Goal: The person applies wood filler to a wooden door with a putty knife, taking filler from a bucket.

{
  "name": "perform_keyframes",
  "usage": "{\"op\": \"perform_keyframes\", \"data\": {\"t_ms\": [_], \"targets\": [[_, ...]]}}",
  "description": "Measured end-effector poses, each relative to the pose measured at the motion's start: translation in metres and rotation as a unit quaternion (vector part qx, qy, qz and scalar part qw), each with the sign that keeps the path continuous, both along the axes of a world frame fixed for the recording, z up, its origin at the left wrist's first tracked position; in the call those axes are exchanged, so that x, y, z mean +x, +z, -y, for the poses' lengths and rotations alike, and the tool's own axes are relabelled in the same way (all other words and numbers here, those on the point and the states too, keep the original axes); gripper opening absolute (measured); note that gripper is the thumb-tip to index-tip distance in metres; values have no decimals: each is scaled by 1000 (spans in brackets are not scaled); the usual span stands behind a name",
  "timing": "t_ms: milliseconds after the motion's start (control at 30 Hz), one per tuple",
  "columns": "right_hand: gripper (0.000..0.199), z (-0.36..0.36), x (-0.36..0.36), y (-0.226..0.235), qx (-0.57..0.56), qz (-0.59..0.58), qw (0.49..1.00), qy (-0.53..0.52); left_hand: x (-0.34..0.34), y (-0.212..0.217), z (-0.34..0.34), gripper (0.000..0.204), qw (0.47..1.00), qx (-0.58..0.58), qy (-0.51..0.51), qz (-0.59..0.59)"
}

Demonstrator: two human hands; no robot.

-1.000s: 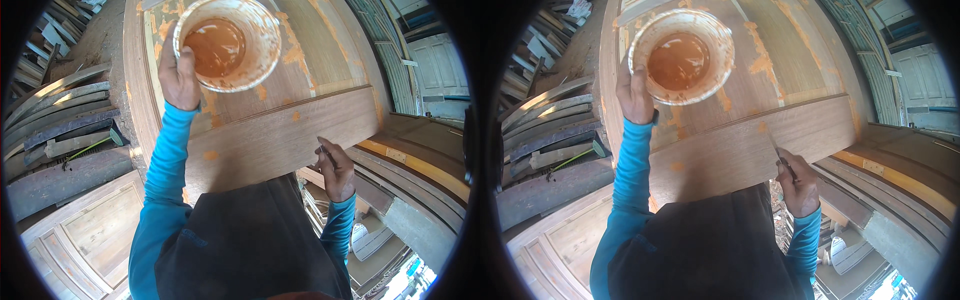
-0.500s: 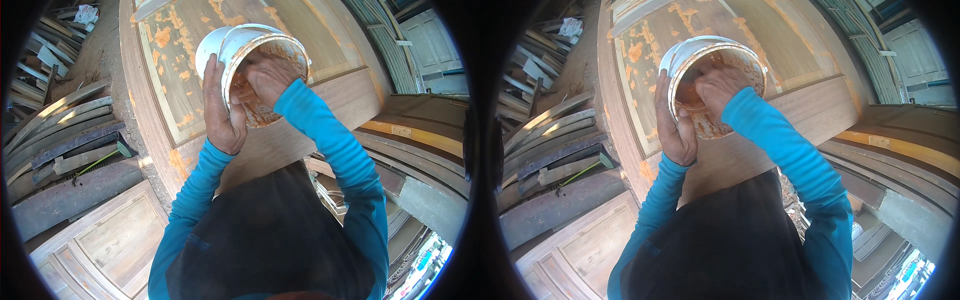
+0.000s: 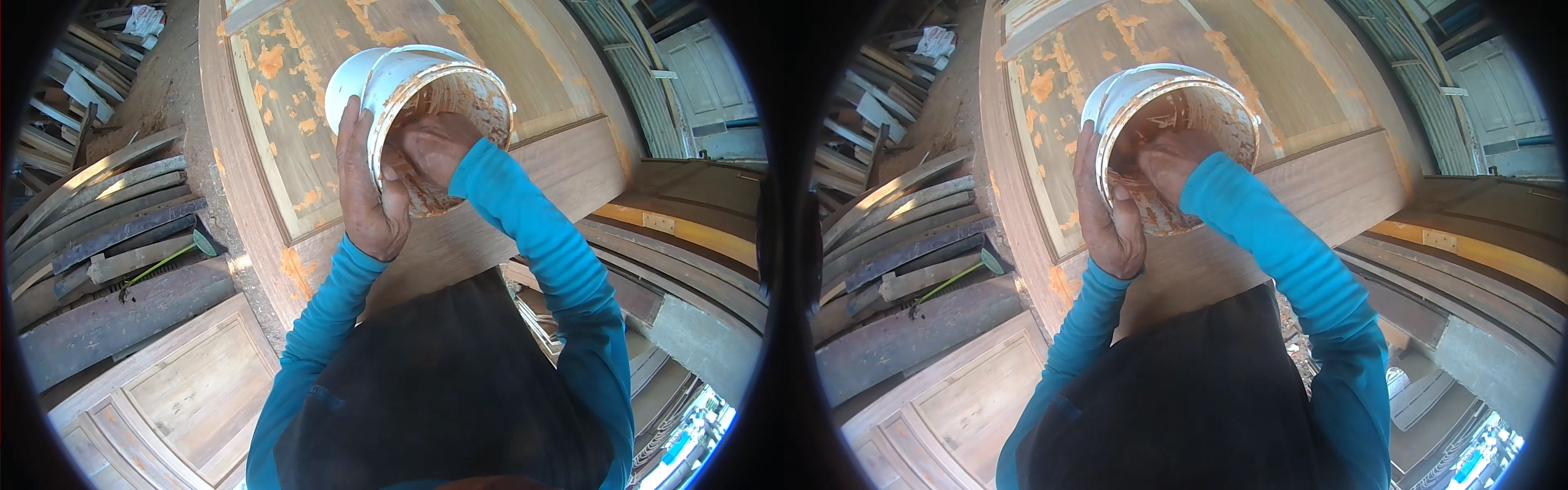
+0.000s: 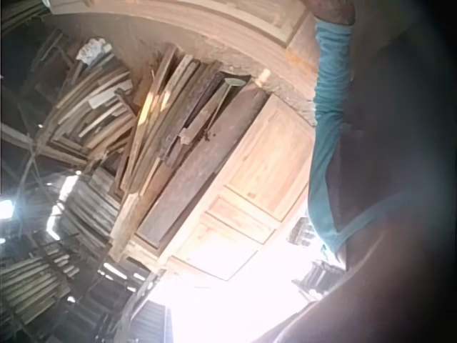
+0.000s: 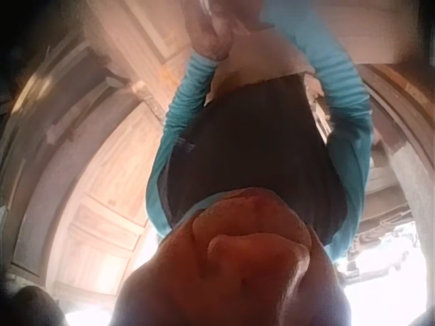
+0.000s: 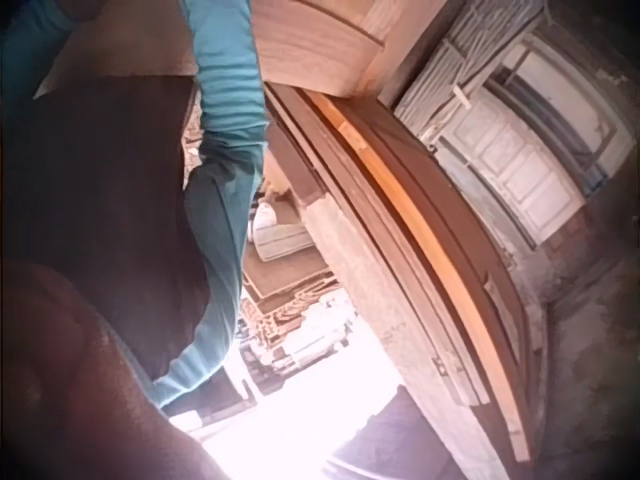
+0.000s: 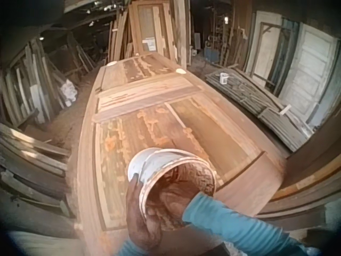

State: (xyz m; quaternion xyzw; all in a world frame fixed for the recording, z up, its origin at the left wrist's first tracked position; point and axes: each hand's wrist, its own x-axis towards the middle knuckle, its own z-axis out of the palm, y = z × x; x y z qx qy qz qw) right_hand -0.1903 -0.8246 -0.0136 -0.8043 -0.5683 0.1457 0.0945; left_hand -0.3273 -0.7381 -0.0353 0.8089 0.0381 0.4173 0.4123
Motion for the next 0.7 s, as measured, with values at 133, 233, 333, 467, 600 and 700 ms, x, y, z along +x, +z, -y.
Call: {"op": "perform_keyframes", "data": {"t_ms": [133,233,333,467,600,700], "targets": [[17,23,2,22,100,-78,992,-13,-2,1,-10,53,1000,-14,12,-1],[18,41,4,46,131,-155,978,-45,-2,-2,-16,53,999,-30,24,4],[21,50,8,52,142,-210,965,-74,-4,-5,-22,55,999,-45,31,2],[24,48,7,40,175,-138,972,-79,-2,-4,-20,55,998,-50,31,0],[16,21,2,12,192,-23,974,-117,0,-1,-8,55,1000,-15,24,-2],[14,0,4,-5,143,-11,979,-146,-3,-3,1,56,1000,-1,19,-9]]}}
